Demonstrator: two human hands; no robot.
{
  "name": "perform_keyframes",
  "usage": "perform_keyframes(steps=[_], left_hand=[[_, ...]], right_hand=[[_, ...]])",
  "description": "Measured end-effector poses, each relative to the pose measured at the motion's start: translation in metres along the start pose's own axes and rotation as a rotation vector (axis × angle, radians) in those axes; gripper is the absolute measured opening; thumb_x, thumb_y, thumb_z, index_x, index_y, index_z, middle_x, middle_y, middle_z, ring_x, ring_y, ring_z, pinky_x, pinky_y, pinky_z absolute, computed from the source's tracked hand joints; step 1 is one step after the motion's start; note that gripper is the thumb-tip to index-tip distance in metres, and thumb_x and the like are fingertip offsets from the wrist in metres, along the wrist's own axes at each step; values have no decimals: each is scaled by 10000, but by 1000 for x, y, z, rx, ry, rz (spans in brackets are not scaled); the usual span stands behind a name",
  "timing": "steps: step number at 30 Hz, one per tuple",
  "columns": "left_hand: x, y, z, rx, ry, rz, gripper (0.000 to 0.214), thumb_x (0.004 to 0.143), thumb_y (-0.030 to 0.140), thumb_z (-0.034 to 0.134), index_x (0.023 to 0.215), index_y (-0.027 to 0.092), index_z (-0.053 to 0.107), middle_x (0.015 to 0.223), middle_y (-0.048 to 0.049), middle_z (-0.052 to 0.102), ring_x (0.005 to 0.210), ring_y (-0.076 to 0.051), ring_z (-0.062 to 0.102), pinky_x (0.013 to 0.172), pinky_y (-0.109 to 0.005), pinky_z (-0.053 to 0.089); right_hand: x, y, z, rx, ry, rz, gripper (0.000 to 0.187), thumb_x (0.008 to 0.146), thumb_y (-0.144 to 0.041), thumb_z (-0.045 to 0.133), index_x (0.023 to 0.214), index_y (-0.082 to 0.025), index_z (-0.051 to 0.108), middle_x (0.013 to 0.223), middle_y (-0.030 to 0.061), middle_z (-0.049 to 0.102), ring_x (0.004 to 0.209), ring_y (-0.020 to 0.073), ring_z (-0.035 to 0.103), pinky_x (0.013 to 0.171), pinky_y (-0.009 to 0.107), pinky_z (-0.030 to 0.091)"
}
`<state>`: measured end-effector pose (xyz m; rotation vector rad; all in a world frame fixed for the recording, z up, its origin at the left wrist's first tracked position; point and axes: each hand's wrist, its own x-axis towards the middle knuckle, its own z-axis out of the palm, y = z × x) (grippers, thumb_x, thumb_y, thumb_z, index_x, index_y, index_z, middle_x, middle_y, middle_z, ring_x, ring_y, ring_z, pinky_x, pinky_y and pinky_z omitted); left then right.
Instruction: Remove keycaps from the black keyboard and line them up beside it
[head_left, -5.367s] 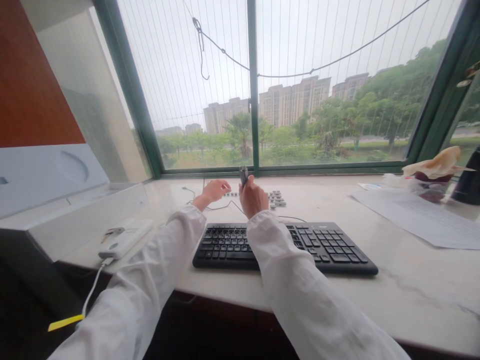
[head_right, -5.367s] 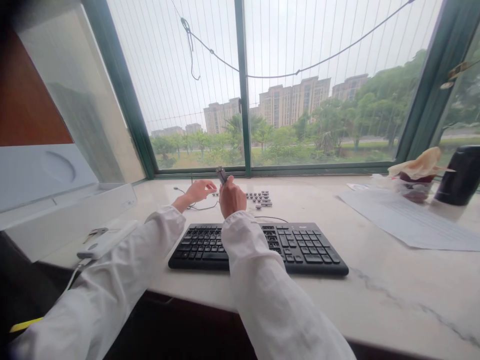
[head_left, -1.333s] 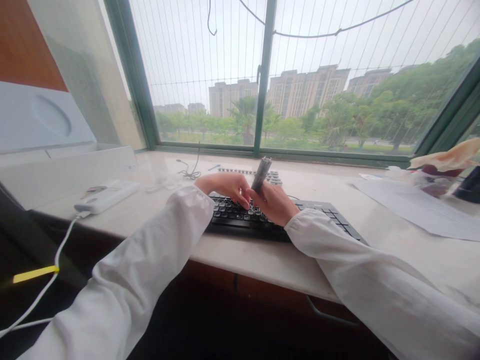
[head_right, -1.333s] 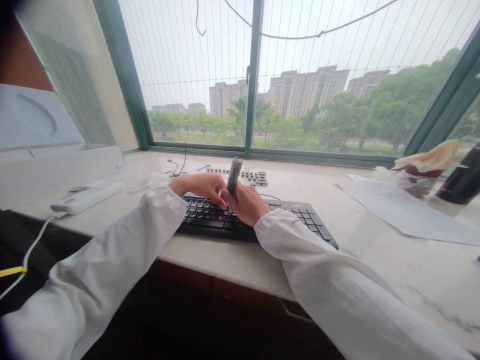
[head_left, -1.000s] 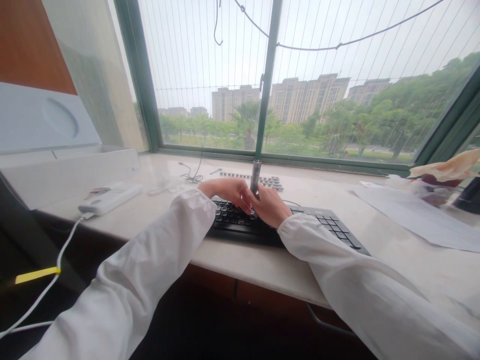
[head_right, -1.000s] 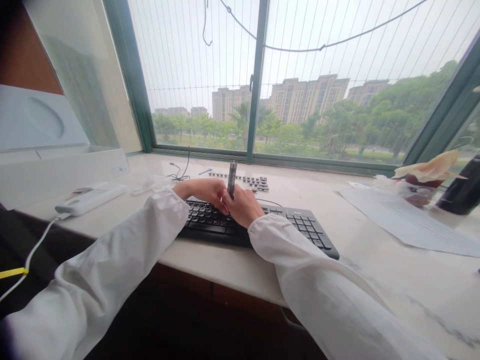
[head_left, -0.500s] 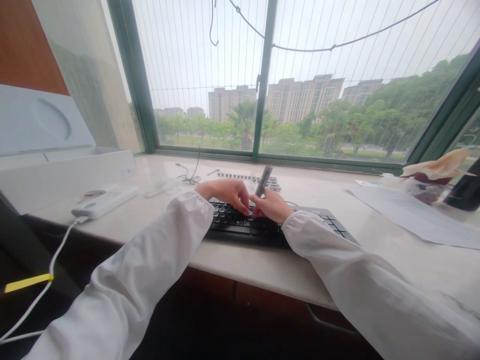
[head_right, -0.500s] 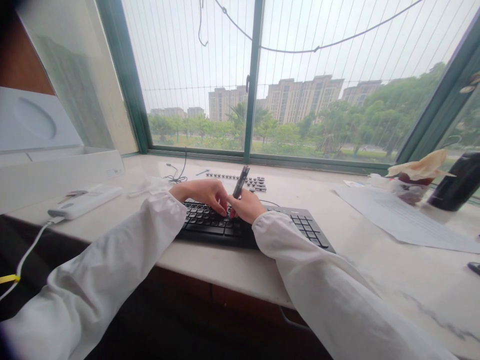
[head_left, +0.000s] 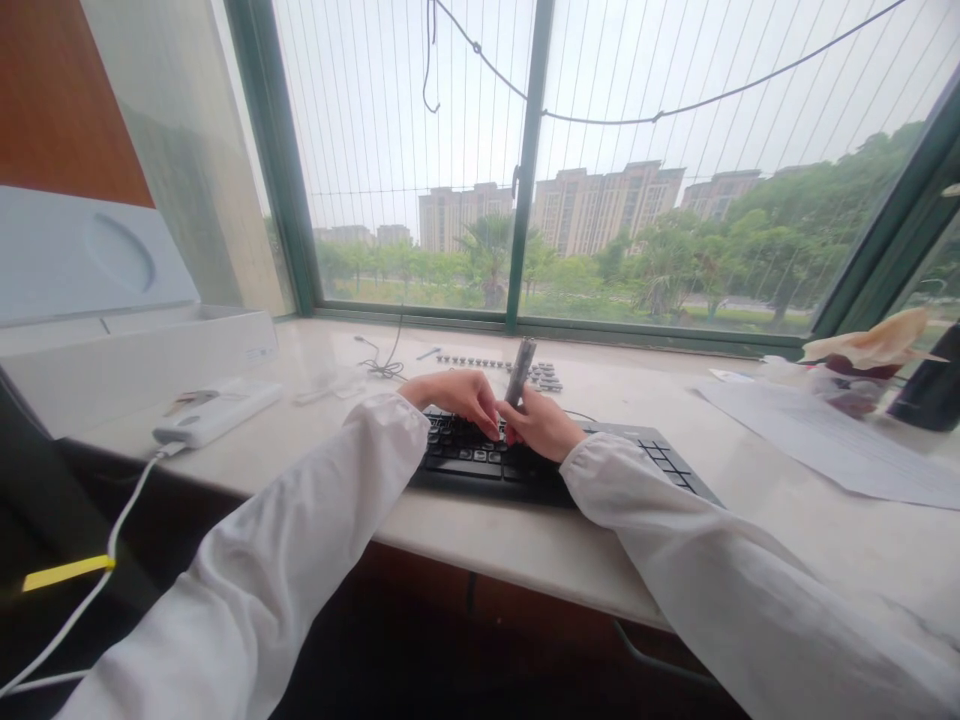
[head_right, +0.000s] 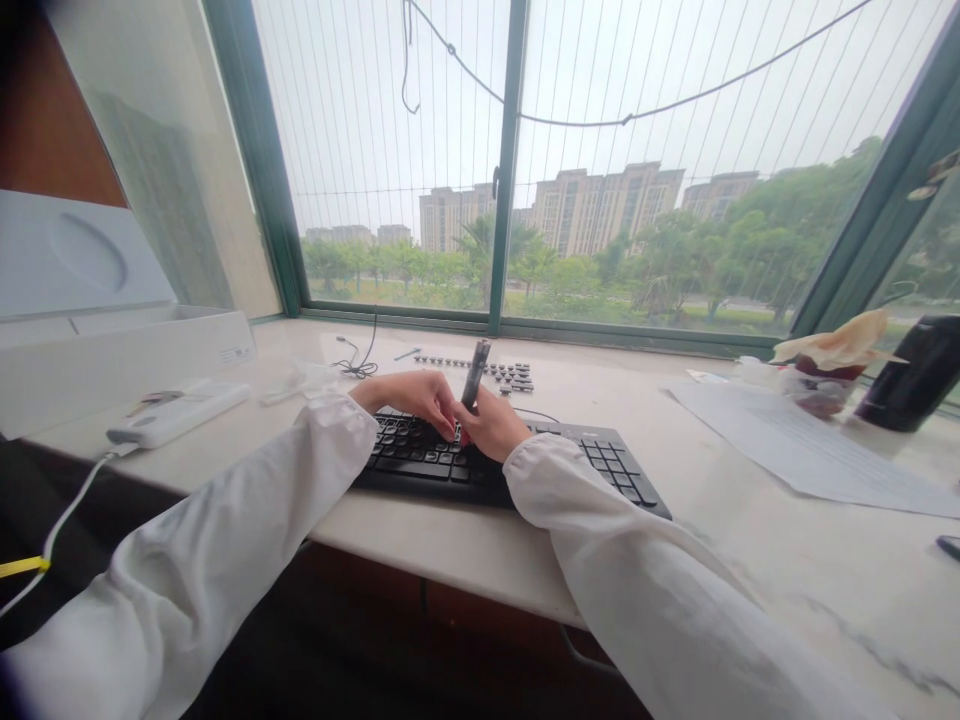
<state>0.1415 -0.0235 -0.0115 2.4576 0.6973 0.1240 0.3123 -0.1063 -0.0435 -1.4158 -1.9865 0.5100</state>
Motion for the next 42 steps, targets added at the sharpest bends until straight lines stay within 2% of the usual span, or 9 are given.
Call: perform_keyframes(steps=[4, 8, 13, 18, 24, 28, 32, 36, 42], left_hand=[[2, -4, 0, -12, -9, -13, 339, 591, 458, 788, 801, 193, 779, 647, 6, 693, 602, -97, 562, 619, -196, 400], [0, -3, -2, 2, -51, -13, 369, 620, 477, 767, 858, 194, 777, 684, -3, 698, 631, -104, 573, 605, -194, 391], [0, -2, 1, 17, 4, -16, 336, 577, 445, 798, 793, 189, 775, 663, 1, 690, 606, -101, 561, 584, -197, 385], [2, -3, 3, 22, 31, -34, 334, 555, 456, 803, 739, 180, 769, 578, 20, 648, 556, -103, 531, 535, -209, 366], [-3, 5, 1, 89, 37, 37, 304, 594, 435, 783, 750, 175, 762, 600, 24, 662, 560, -95, 535, 525, -196, 344], [-7, 10, 3, 167, 89, 75, 309, 626, 441, 757, 736, 152, 745, 653, 6, 692, 602, -111, 570, 557, -193, 370], [-9, 14, 5, 216, 90, 73, 282, 655, 420, 736, 738, 150, 748, 642, -3, 688, 571, -100, 560, 540, -190, 371], [-9, 15, 5, 236, 90, 97, 299, 660, 443, 737, 748, 158, 761, 660, -27, 694, 573, -110, 565, 543, -204, 388], [-9, 14, 5, 219, 117, 156, 290, 664, 432, 744, 731, 150, 751, 664, -36, 699, 593, -128, 578, 576, -220, 408]], right_hand=[[1, 5, -4, 28, -67, -26, 166, 909, -367, 438, 903, -208, 486, 568, -44, 616, 523, 126, 559, 566, 234, 419], [1, 4, -5, -7, -50, -23, 226, 915, -424, 428, 904, -212, 504, 569, -50, 601, 577, 138, 565, 620, 251, 412], [-2, -4, 0, -58, 43, 35, 301, 930, -459, 390, 926, -204, 550, 650, -15, 620, 636, 159, 581, 625, 256, 398], [-12, -13, 9, -220, 180, 5, 308, 939, -446, 366, 992, -198, 542, 811, 66, 672, 739, 204, 614, 592, 260, 350], [-21, -26, 12, -308, 231, -9, 325, 962, -437, 321, 1076, -172, 470, 766, 78, 674, 657, 212, 632, 547, 274, 300], [-21, -31, 13, -296, 345, -58, 343, 971, -410, 276, 1145, -152, 419, 748, 73, 678, 646, 214, 633, 543, 276, 308], [-15, -24, 11, -346, 361, 17, 332, 961, -402, 290, 1111, -160, 459, 751, 68, 675, 639, 215, 620, 556, 278, 311], [-10, -13, 8, -309, 368, 62, 323, 952, -399, 316, 1093, -175, 500, 816, 78, 675, 729, 227, 625, 607, 279, 336], [-11, -5, 7, -161, 232, 31, 321, 935, -438, 361, 998, -200, 568, 869, 71, 666, 798, 215, 599, 666, 272, 376]])
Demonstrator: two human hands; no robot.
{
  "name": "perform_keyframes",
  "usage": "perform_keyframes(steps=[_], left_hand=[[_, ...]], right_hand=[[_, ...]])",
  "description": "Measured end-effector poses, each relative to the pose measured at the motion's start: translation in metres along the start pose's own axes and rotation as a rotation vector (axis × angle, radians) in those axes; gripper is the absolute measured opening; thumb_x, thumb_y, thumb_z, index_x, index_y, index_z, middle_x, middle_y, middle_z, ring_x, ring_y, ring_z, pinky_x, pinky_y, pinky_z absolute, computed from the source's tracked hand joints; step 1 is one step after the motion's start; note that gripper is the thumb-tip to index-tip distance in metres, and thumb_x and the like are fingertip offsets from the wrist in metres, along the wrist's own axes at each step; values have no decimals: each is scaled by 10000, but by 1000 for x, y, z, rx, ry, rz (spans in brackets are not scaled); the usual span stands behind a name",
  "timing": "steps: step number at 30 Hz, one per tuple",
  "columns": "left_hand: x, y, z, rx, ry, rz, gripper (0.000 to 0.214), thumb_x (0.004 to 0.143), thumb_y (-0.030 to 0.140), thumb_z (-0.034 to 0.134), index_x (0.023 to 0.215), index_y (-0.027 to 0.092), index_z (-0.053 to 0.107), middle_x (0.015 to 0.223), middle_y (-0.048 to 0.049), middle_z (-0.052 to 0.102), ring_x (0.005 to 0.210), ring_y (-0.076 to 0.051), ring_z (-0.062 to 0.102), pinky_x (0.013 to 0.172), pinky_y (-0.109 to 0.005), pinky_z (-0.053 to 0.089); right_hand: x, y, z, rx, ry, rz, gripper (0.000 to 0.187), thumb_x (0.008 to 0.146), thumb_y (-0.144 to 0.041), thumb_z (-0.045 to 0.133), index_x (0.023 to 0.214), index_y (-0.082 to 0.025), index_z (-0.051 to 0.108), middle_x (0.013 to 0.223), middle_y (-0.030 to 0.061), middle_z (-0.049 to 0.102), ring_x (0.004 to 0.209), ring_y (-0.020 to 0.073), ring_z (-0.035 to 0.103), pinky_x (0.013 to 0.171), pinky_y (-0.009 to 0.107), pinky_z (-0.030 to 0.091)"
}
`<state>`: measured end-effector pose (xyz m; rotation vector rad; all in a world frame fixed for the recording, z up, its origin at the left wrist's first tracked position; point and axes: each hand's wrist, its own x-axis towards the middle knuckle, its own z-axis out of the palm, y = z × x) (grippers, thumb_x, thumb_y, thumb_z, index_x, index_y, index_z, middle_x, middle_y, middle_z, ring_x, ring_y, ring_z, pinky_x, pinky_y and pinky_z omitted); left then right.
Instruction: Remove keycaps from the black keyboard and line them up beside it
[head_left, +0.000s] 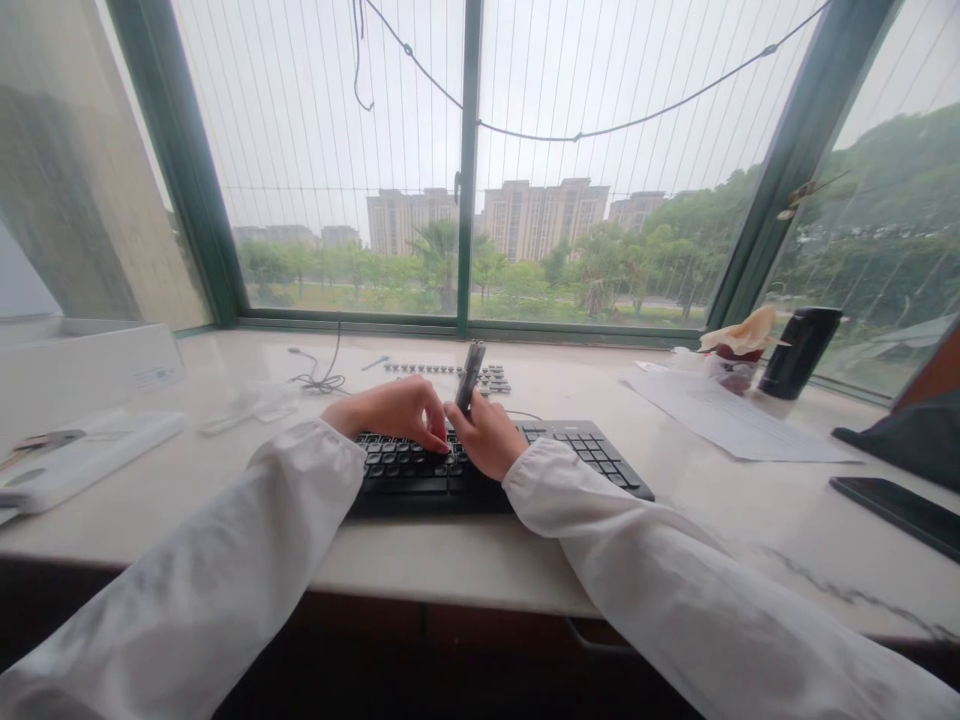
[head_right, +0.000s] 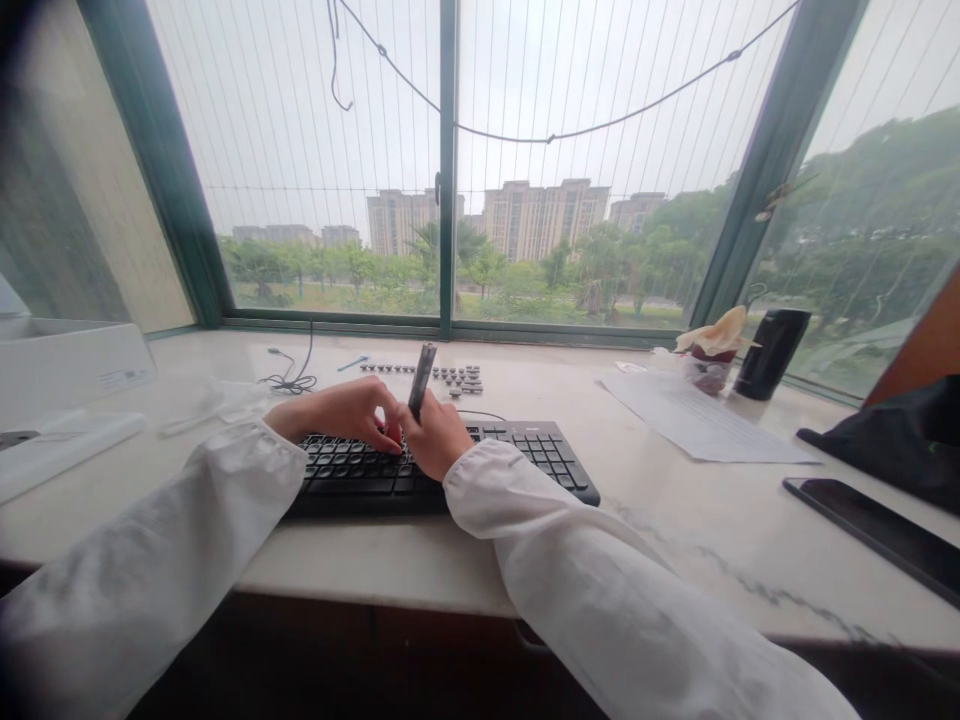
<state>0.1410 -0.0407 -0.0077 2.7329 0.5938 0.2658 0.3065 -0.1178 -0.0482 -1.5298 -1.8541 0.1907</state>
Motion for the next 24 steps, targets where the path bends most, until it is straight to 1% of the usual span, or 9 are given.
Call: perform_keyframes(steps=[5, 7, 10, 15, 20, 24], left_hand=[[0, 3, -2, 18, -19, -16, 277, 676, 445, 739, 762, 183, 762, 697, -17, 709, 595, -109, 581, 576, -202, 394], [0, 4, -2, 11, -24, -19, 284, 673, 447, 744, 773, 182, 765, 703, -18, 711, 600, -106, 583, 576, -197, 390], [-1, 3, -3, -8, -44, -24, 308, 690, 468, 730, 799, 183, 766, 721, -21, 718, 607, -107, 590, 577, -195, 389], [-1, 0, -4, -11, -66, -14, 294, 702, 476, 721, 807, 205, 768, 721, -12, 720, 636, -110, 614, 592, -189, 397], [-1, 2, -5, 14, -66, -9, 292, 702, 464, 725, 814, 197, 765, 730, -17, 721, 645, -110, 618, 595, -186, 406], [-2, 5, -5, 22, -66, 5, 263, 711, 417, 726, 829, 185, 761, 742, -21, 724, 645, -113, 625, 601, -186, 419]], right_hand=[[1, 1, -4, 95, -39, 24, 292, 928, -404, 372, 897, -199, 579, 775, 36, 651, 714, 182, 574, 667, 269, 381], [2, 0, -5, 101, -50, 35, 296, 930, -393, 369, 867, -195, 580, 744, 33, 642, 695, 180, 568, 667, 273, 385], [2, 0, -6, 92, -83, 12, 306, 934, -386, 355, 851, -196, 580, 707, 28, 626, 671, 183, 558, 654, 280, 383], [1, 0, -6, 101, -95, 16, 309, 932, -415, 348, 900, -198, 566, 707, 28, 613, 668, 187, 544, 645, 281, 379], [0, 0, -7, 82, -107, -6, 303, 938, -407, 344, 937, -201, 565, 739, 36, 622, 683, 196, 549, 671, 291, 384], [0, 1, -6, 77, -104, -23, 297, 936, -422, 365, 993, -204, 559, 767, 37, 639, 695, 204, 566, 693, 299, 395]])
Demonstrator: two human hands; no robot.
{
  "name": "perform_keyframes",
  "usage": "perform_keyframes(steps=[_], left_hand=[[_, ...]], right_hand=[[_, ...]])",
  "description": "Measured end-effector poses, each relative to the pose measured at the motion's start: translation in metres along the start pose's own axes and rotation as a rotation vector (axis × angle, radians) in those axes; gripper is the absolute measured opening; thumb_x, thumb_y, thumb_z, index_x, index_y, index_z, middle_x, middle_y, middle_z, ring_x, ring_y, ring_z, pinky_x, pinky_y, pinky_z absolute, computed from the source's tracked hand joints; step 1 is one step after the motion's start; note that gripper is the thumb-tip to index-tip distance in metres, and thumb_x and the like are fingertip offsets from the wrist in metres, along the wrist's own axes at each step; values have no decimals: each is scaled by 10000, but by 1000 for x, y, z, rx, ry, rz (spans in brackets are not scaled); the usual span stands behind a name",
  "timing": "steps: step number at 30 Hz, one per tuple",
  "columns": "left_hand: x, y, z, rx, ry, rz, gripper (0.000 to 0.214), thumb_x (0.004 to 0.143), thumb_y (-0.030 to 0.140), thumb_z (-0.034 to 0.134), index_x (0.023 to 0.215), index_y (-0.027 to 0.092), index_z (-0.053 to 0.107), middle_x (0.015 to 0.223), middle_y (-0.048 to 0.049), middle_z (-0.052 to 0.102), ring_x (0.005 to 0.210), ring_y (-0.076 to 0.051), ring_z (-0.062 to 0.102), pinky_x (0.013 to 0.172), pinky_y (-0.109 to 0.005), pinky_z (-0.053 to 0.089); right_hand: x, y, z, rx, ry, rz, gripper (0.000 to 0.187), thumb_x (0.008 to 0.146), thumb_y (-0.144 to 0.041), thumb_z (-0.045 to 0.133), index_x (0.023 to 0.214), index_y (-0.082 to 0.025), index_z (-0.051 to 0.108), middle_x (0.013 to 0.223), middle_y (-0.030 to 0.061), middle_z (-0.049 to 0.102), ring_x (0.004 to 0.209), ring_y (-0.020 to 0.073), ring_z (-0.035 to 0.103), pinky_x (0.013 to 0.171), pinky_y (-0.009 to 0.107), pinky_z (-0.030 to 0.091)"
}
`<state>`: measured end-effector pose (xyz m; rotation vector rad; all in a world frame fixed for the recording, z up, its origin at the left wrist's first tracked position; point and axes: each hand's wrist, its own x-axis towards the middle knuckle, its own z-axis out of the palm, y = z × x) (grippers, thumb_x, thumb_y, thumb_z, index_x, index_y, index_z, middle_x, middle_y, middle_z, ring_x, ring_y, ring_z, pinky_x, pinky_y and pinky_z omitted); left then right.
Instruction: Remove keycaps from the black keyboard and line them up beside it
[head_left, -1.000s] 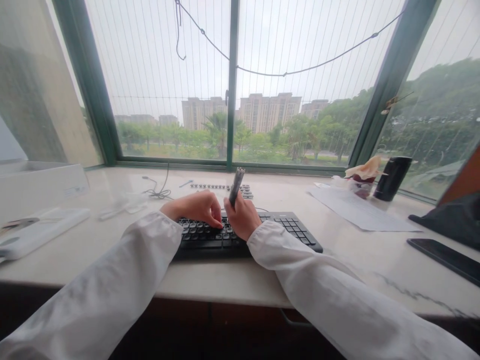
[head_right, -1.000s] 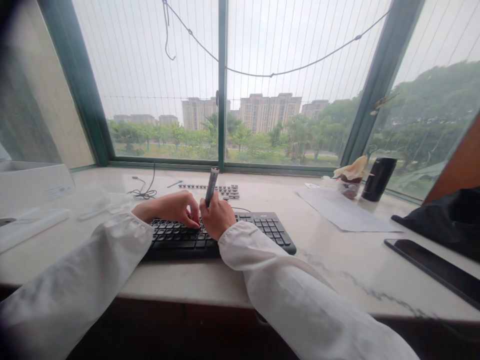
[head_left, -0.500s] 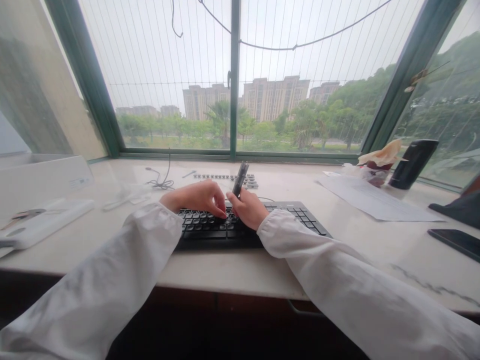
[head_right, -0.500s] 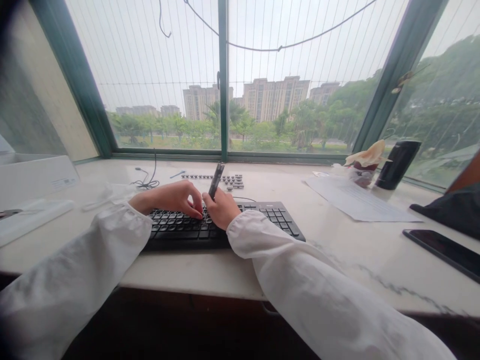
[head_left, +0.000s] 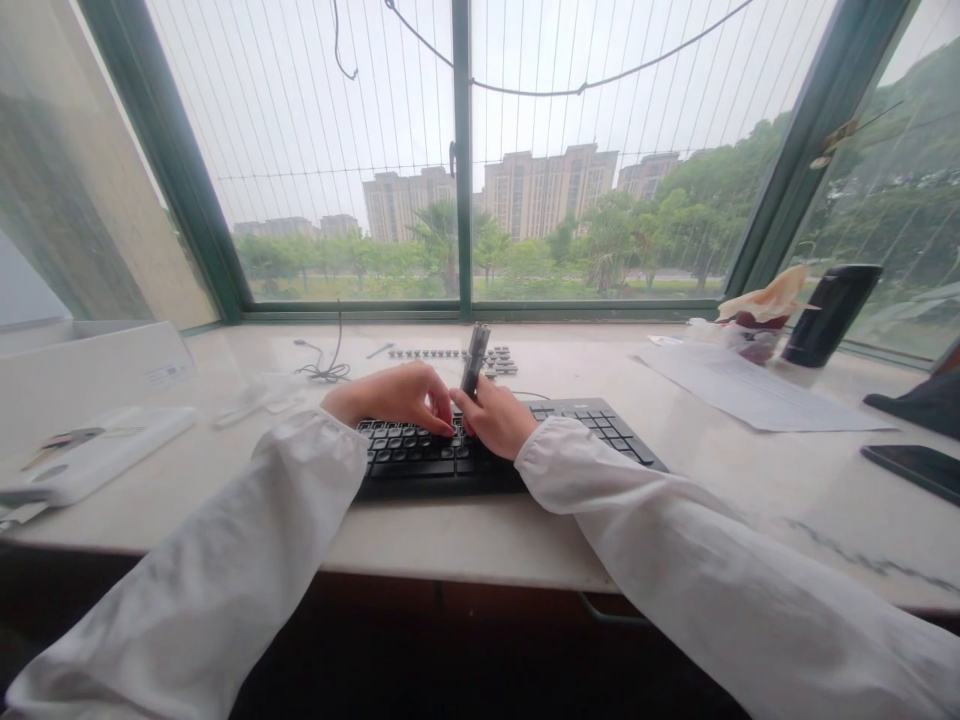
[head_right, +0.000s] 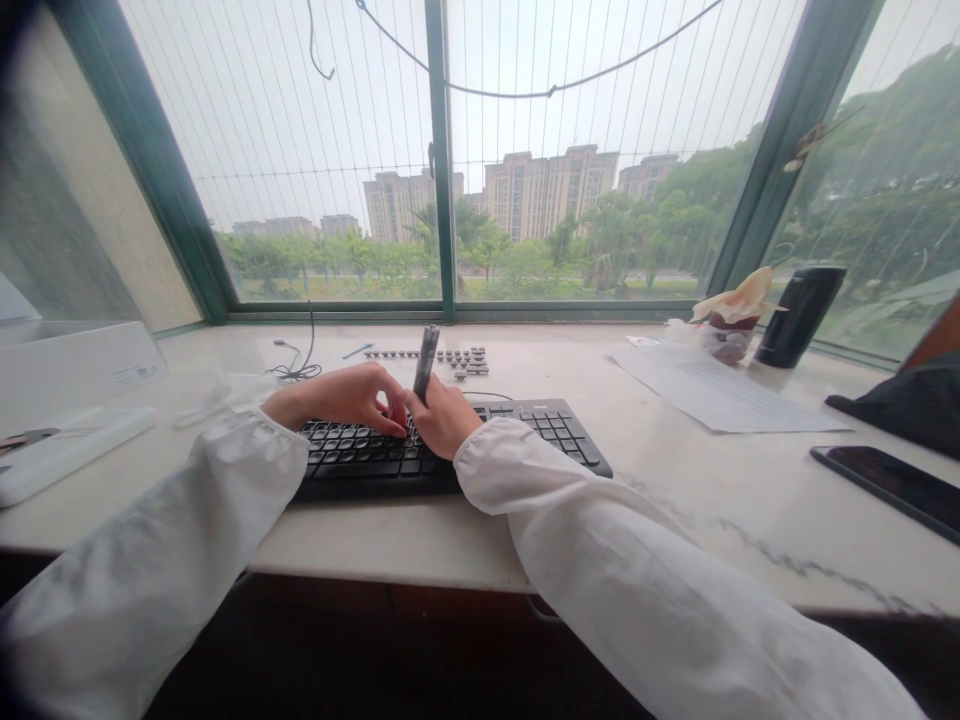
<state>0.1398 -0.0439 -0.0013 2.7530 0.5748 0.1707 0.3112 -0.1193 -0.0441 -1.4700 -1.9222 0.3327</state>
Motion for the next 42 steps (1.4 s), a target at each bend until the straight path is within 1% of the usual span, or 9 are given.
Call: perform_keyframes(steps=[3, 7, 10, 15, 19, 24, 29, 37, 42], left_hand=[[0, 0, 0, 2, -1, 20, 225, 718, 366, 724, 848, 186, 761, 737, -17, 724, 644, -112, 629, 598, -181, 422], [0, -3, 1, -5, 7, 51, 223, 719, 351, 723, 861, 184, 762, 723, -15, 720, 631, -108, 625, 578, -174, 420], [0, -4, 2, -34, 12, 63, 227, 720, 349, 722, 870, 184, 762, 717, -13, 719, 632, -108, 625, 572, -172, 422], [0, -3, 3, -68, 27, 47, 200, 708, 319, 724, 845, 179, 763, 698, -7, 714, 624, -101, 620, 568, -164, 417], [0, -6, 4, -105, 12, 59, 187, 704, 310, 721, 838, 185, 761, 709, -11, 714, 638, -106, 623, 587, -172, 424], [0, -7, 6, -56, 28, 28, 207, 708, 318, 705, 817, 150, 754, 662, -20, 691, 614, -118, 592, 565, -197, 404], [1, -2, 5, -12, 32, -13, 211, 688, 335, 708, 802, 167, 763, 640, 1, 678, 581, -99, 559, 550, -191, 369], [1, 0, 6, -20, 38, -44, 192, 671, 297, 704, 813, 183, 766, 638, 11, 677, 572, -90, 558, 536, -185, 345], [3, -3, 6, -41, 33, -53, 188, 672, 326, 710, 769, 173, 761, 638, 6, 679, 567, -87, 555, 534, -181, 342]], right_hand=[[0, 3, 1, -11, -4, 8, 305, 936, -435, 380, 1052, -210, 550, 792, 40, 654, 731, 213, 589, 708, 299, 410], [0, 6, 3, -50, -4, 0, 327, 935, -454, 390, 1103, -212, 531, 837, 57, 667, 799, 234, 611, 705, 300, 421], [-1, 5, 5, -59, 12, -6, 330, 939, -459, 382, 1109, -216, 526, 865, 63, 672, 817, 233, 616, 703, 295, 421], [0, 3, 7, -51, 32, 40, 333, 941, -456, 369, 1092, -205, 529, 871, 78, 675, 810, 231, 619, 703, 294, 421], [1, 6, 6, -52, 23, -13, 321, 937, -446, 373, 1090, -208, 525, 849, 65, 673, 794, 233, 619, 686, 298, 416], [-1, 4, 4, -62, -9, -115, 303, 926, -428, 406, 1108, -214, 518, 813, 39, 666, 727, 214, 609, 638, 282, 399], [-1, 1, 4, -72, 24, -19, 280, 918, -413, 421, 1068, -204, 531, 777, 44, 657, 743, 220, 611, 643, 282, 403], [5, 1, 0, 4, -60, 44, 252, 918, -390, 426, 1023, -191, 539, 719, 22, 657, 719, 202, 616, 693, 286, 425], [9, 1, 2, 92, -93, 103, 253, 922, -380, 406, 985, -187, 556, 696, 11, 651, 738, 185, 619, 711, 277, 428]])
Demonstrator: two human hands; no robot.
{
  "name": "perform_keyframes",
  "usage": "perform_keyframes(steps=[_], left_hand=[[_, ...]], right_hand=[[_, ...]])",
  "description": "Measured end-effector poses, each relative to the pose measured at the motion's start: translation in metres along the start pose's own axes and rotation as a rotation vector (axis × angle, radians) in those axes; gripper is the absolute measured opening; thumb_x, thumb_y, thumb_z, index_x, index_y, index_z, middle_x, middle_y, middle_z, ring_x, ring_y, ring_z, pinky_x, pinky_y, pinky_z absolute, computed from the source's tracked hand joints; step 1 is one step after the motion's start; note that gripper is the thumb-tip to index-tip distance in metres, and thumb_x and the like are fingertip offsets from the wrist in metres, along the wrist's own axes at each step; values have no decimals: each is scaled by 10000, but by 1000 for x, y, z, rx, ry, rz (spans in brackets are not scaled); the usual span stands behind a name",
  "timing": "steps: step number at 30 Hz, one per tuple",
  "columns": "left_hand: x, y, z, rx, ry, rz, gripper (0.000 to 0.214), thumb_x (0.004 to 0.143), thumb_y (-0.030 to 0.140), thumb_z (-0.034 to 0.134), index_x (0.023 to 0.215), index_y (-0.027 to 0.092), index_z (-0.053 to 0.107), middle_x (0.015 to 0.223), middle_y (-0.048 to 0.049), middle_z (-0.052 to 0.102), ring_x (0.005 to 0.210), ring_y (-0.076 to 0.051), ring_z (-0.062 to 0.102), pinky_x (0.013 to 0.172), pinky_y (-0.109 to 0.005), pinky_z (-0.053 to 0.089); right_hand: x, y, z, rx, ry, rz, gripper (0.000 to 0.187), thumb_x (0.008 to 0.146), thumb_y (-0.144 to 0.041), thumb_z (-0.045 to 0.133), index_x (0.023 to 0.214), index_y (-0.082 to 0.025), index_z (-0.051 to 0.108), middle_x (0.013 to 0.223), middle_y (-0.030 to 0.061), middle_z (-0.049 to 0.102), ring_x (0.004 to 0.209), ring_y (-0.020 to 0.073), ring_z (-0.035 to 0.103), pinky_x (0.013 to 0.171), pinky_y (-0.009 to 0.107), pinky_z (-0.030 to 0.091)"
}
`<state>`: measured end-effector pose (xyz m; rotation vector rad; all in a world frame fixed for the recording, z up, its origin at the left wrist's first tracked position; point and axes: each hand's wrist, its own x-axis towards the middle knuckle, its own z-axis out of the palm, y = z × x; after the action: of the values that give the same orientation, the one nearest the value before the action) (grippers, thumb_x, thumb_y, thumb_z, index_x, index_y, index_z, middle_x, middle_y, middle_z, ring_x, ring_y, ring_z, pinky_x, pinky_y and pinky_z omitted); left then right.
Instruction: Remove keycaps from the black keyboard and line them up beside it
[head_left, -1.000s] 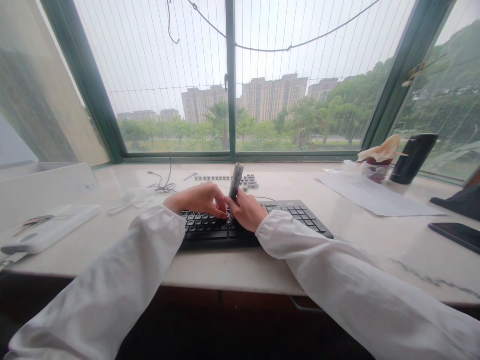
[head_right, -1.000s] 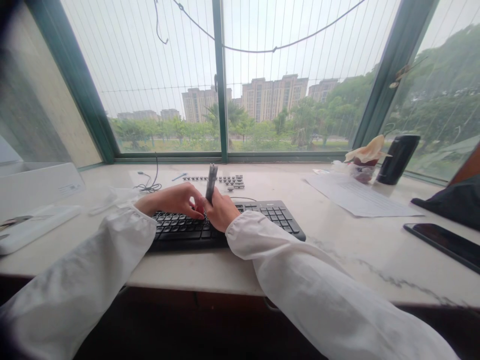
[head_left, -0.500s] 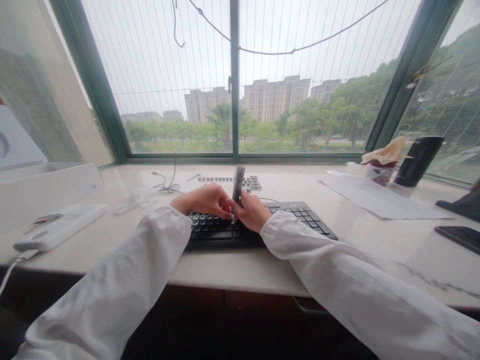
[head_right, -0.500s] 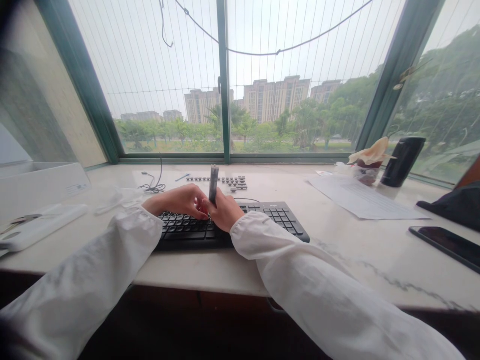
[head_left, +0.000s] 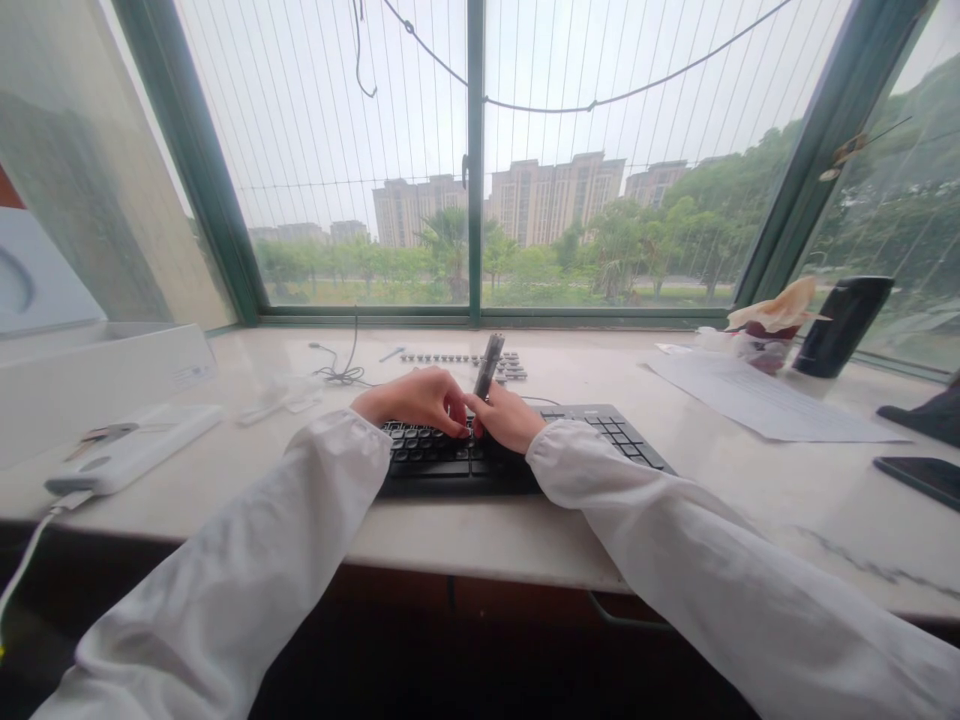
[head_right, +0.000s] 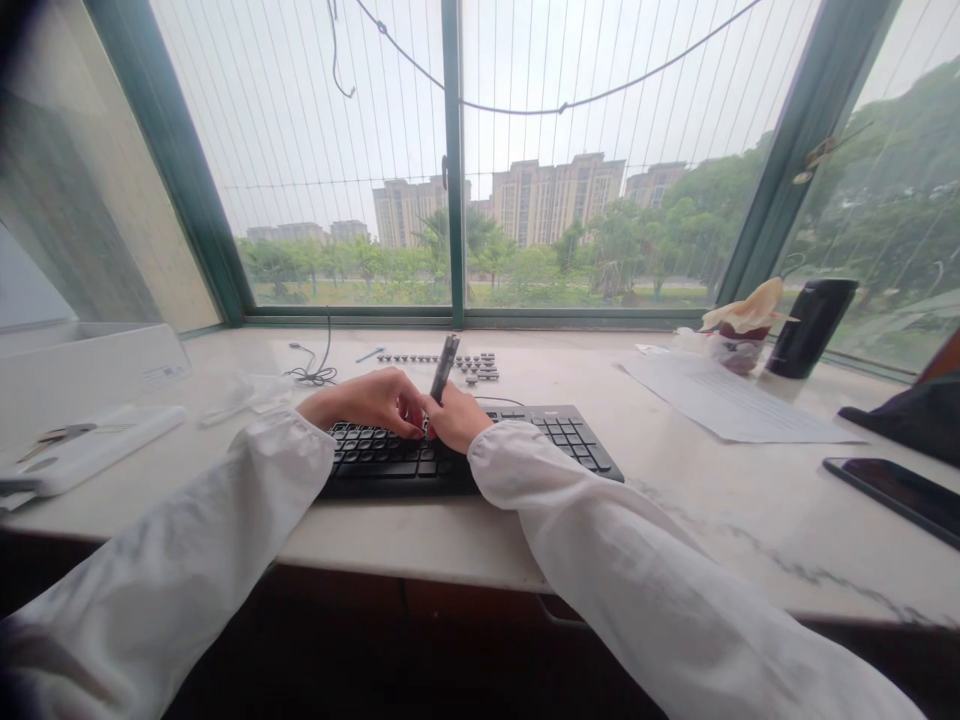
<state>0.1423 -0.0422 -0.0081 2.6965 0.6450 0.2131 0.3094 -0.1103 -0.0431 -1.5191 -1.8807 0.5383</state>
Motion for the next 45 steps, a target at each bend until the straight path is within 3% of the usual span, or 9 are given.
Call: perform_keyframes(steps=[7, 13, 19, 23, 33, 45], left_hand=[[0, -5, 2, -58, -1, 45, 213, 679, 346, 713, 792, 171, 760, 630, 10, 661, 570, -87, 543, 532, -180, 341], [1, -14, 1, -72, 27, 32, 278, 659, 404, 724, 654, 128, 699, 531, 42, 551, 513, -73, 477, 486, -174, 304], [-2, -10, -3, -106, -32, -28, 260, 667, 396, 727, 719, 141, 725, 595, 20, 622, 554, -87, 517, 510, -170, 340], [-4, -4, -4, -63, -5, -9, 255, 646, 368, 743, 782, 152, 746, 626, 12, 644, 587, -98, 546, 541, -173, 364], [-4, 4, -2, 56, 43, -17, 224, 631, 343, 718, 622, 122, 681, 518, 28, 557, 506, -79, 443, 491, -193, 303], [-6, 6, -1, 153, 86, -48, 215, 609, 352, 727, 699, 158, 711, 546, 29, 584, 504, -86, 468, 485, -197, 301]], right_hand=[[-3, -2, 8, -47, 88, 14, 306, 938, -416, 382, 1009, -174, 555, 792, 59, 663, 766, 194, 621, 688, 275, 421], [-15, -10, 9, -221, 115, -140, 322, 949, -429, 377, 1140, -190, 475, 949, 106, 682, 853, 242, 638, 648, 277, 380], [-19, -15, 9, -298, 135, -149, 333, 966, -413, 346, 1165, -162, 439, 892, 115, 698, 785, 243, 656, 590, 275, 329], [-19, -14, 11, -286, 146, -173, 297, 977, -375, 346, 1167, -162, 426, 891, 100, 704, 776, 224, 665, 596, 269, 323], [-21, -12, 14, -355, 172, -212, 339, 980, -401, 312, 1175, -144, 417, 820, 92, 693, 708, 234, 656, 570, 276, 313], [-21, -9, 14, -348, 223, -231, 283, 974, -392, 321, 1067, -157, 448, 764, 81, 688, 647, 215, 639, 549, 274, 274]])
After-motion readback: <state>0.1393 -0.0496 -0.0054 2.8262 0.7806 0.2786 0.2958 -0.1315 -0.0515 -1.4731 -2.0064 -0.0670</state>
